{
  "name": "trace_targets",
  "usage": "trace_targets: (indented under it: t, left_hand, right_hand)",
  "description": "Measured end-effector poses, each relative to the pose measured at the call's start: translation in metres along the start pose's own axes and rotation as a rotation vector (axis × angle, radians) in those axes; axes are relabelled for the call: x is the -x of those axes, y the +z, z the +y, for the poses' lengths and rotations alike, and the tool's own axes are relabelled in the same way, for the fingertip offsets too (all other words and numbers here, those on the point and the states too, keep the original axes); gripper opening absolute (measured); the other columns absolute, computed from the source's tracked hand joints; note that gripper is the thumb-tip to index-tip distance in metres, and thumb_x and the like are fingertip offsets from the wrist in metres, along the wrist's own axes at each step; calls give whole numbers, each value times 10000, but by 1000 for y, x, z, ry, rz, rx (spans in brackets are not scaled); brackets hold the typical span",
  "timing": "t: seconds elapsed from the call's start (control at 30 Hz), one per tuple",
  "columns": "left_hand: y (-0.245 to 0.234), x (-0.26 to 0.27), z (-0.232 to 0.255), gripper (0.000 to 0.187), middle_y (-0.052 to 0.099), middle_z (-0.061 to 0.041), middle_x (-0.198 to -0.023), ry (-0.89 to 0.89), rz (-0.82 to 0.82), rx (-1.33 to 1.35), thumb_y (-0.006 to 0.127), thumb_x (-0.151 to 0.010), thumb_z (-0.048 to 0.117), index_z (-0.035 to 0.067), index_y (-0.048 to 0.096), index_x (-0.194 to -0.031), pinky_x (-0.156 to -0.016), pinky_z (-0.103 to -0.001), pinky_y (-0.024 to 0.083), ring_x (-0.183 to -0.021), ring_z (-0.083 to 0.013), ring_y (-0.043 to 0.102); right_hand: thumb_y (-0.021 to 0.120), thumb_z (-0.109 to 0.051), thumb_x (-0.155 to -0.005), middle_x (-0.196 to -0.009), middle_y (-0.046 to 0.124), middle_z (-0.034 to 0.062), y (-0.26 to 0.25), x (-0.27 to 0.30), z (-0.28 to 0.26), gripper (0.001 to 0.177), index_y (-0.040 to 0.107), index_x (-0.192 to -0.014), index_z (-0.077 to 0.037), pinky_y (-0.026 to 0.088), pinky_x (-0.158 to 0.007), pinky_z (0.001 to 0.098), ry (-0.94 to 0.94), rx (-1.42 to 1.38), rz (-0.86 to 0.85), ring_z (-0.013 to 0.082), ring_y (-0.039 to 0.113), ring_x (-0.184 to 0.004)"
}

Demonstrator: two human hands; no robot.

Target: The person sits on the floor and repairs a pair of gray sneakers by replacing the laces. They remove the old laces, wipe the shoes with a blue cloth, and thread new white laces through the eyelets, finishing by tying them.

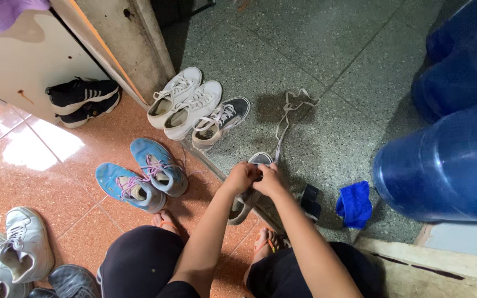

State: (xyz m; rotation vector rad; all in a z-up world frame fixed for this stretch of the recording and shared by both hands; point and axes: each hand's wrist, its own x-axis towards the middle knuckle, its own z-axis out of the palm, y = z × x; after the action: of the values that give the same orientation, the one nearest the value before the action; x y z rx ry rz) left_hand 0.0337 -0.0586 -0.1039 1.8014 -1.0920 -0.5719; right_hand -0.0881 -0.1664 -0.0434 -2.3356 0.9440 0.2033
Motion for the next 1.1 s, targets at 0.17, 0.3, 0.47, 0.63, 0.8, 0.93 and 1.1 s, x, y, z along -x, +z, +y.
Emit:
trace_targets:
  t: [0.17,0.3,0.47,0.63,0.8,0.93,1.1]
  left_hand:
    - [-34,-10,11,134,658,-102,-815,-27,183,88,767,-751,-37,39,658,-767,-670,-357,515,-738,-254,634]
    - [-58,-12,39,123,660,-89,-815,-52,169,42,826,-753,13,56,727,-810,-650,-331,533,-719,-229,650]
    - [-43,-14,61,133,734,-103,-814,-141,138,92,837,-822,132,45,777,-902,-672,-312,546,-707,-177,689]
    - [-36,-22,49,142,789,-131,-861,-244,165,261,799,-886,124,15,796,-977,-706,-288,549,-767,-137,673]
    - [-34,-27,22,371,791,-59,-1031,-186,166,675,601,-829,-59,47,749,-1152,-821,-262,597,-938,-111,737]
    - [-24,-24,19,242,791,-68,-995,-193,164,563,747,-829,-77,8,781,-1054,-791,-268,630,-891,-116,745]
    - [-24,-22,44,152,772,-70,-860,-214,316,542,767,-793,-90,13,730,-899,-702,-262,608,-767,-105,722]
  right_hand:
    - [867,-438,-672,-1288,573,66,-17,11,-17,516,719,-1132,-259,499,-1006,450,184,53,30,307,568,-1231]
    - [894,-326,-695,-1080,690,50,-30,3,-10,363,767,-1006,-188,523,-903,402,-65,-14,143,262,634,-1043]
    - [667,13,-869,-939,766,62,-21,-20,7,198,706,-1059,-31,613,-680,255,-174,-1131,-56,113,732,-735]
    - [676,22,-914,-879,737,77,-24,-23,15,116,720,-1020,24,552,-622,254,-250,-935,59,107,676,-695]
    - [718,-46,-910,-838,760,79,-42,-9,2,114,763,-1007,-5,542,-602,255,-146,-680,-193,118,663,-654]
    - [695,-57,-910,-853,753,68,-41,-7,-10,141,713,-1040,-5,547,-595,249,-152,-847,-53,114,677,-663]
    - [726,-17,-913,-914,757,92,-24,-17,6,136,721,-1037,38,599,-704,246,-220,-1023,-44,117,729,-763]
